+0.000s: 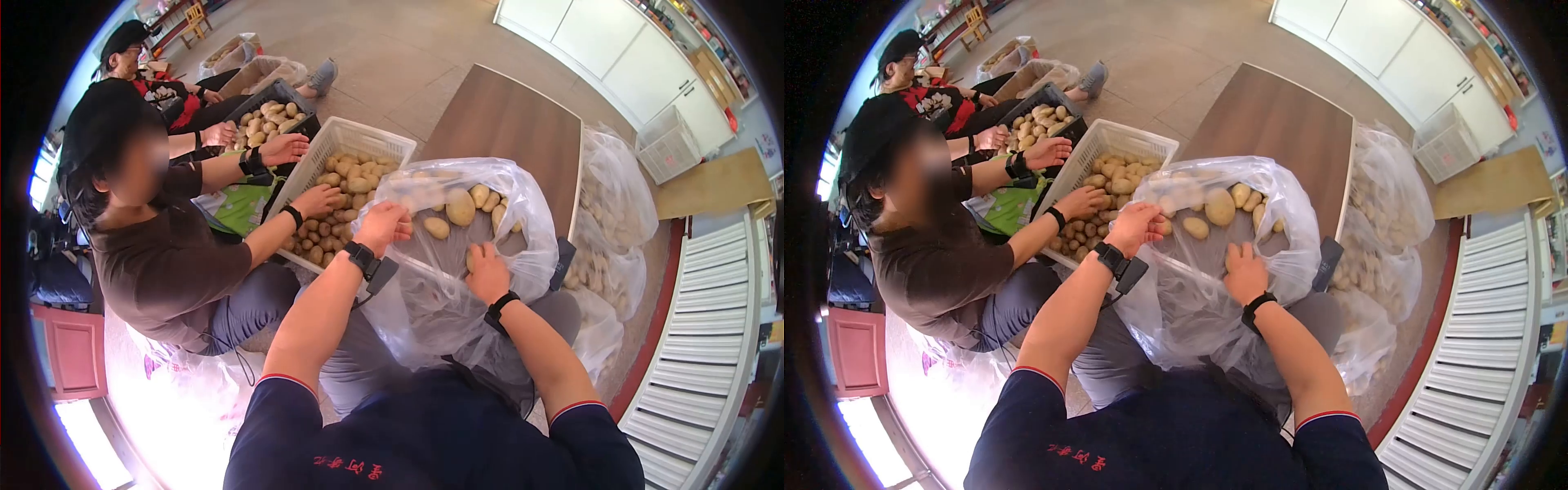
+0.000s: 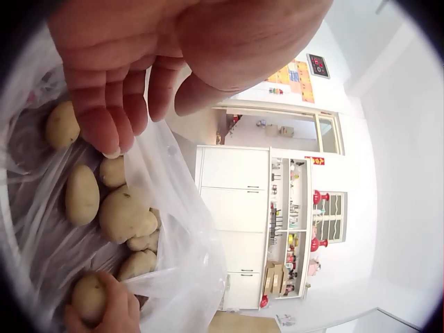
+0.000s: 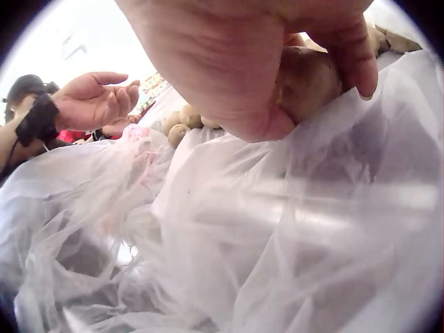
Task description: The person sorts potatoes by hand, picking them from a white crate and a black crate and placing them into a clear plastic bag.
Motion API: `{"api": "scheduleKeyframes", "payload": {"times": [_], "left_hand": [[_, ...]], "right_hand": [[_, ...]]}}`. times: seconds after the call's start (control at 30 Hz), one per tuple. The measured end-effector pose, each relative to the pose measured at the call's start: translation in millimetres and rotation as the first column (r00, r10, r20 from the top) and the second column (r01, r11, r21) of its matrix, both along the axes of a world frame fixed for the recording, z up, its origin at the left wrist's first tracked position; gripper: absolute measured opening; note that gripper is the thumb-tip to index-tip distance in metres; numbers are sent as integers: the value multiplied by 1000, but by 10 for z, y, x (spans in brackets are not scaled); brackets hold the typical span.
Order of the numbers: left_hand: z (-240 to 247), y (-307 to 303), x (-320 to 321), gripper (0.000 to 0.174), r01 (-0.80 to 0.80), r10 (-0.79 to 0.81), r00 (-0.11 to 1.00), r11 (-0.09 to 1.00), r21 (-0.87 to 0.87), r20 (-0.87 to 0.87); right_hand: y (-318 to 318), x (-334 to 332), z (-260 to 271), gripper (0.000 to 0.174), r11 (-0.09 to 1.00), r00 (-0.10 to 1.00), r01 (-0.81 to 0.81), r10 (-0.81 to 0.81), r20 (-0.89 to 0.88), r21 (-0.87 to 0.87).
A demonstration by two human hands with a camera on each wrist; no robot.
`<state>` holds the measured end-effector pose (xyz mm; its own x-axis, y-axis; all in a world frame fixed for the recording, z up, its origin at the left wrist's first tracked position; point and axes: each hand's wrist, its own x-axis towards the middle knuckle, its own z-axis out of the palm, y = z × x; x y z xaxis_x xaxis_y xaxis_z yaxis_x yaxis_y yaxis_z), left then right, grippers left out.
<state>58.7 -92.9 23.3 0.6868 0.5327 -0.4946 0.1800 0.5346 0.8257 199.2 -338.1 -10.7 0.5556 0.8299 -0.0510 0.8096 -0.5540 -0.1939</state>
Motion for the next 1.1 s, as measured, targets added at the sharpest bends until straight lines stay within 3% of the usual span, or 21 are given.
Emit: {"api": "scheduleKeyframes", "payload": {"times": [0.23,0.3,0.33,0.37,0.4,0.43,0.5,0.53,0.6,0.8,0.93,1.03,1.1], "left_hand": [[-30,-27,-29,25,22,-22,1000,1000,16,-12],[-27,-31,-34,26,24,-24,1000,999,22,-20],[-25,-32,-44,27,21,-21,999,1000,20,-25],[-24,-35,-58,28,17,-16,999,1000,18,-31],[-13,-43,-70,28,13,-13,999,1000,18,-30],[-7,-52,-72,27,9,-8,999,1000,17,-35],[12,-57,-75,27,2,-2,999,1000,17,-39],[19,-57,-76,25,25,-25,998,1000,15,-50],[19,-63,-74,23,48,-47,997,999,13,-61],[20,-146,-41,30,169,-165,981,985,30,-101],[78,-254,-44,39,245,-239,963,969,35,-128],[174,-311,-71,41,291,-288,953,956,22,-93],[150,-281,-55,41,316,-316,947,949,2,-59]], "right_hand": [[-96,-145,-32,57,998,995,-14,20,-97,61],[-87,-115,-124,54,990,967,51,-15,-255,134],[-67,-80,-162,54,990,967,49,-13,-253,133],[-61,-8,-249,49,963,780,222,-80,-620,155],[-54,40,-275,45,917,458,385,-92,-884,103],[-68,81,-302,45,919,458,382,-92,-884,103],[-55,113,-273,39,831,-68,557,68,-995,19],[-41,111,-271,39,832,-69,555,67,-995,18],[22,59,-131,40,801,-328,581,68,-942,-145],[288,-72,139,55,873,-422,473,105,-901,-119],[495,-163,273,56,879,-427,467,132,-895,-93],[645,-279,430,57,861,-382,502,138,-914,-80],[703,-306,462,58,870,-304,483,59,-951,-100]]}}
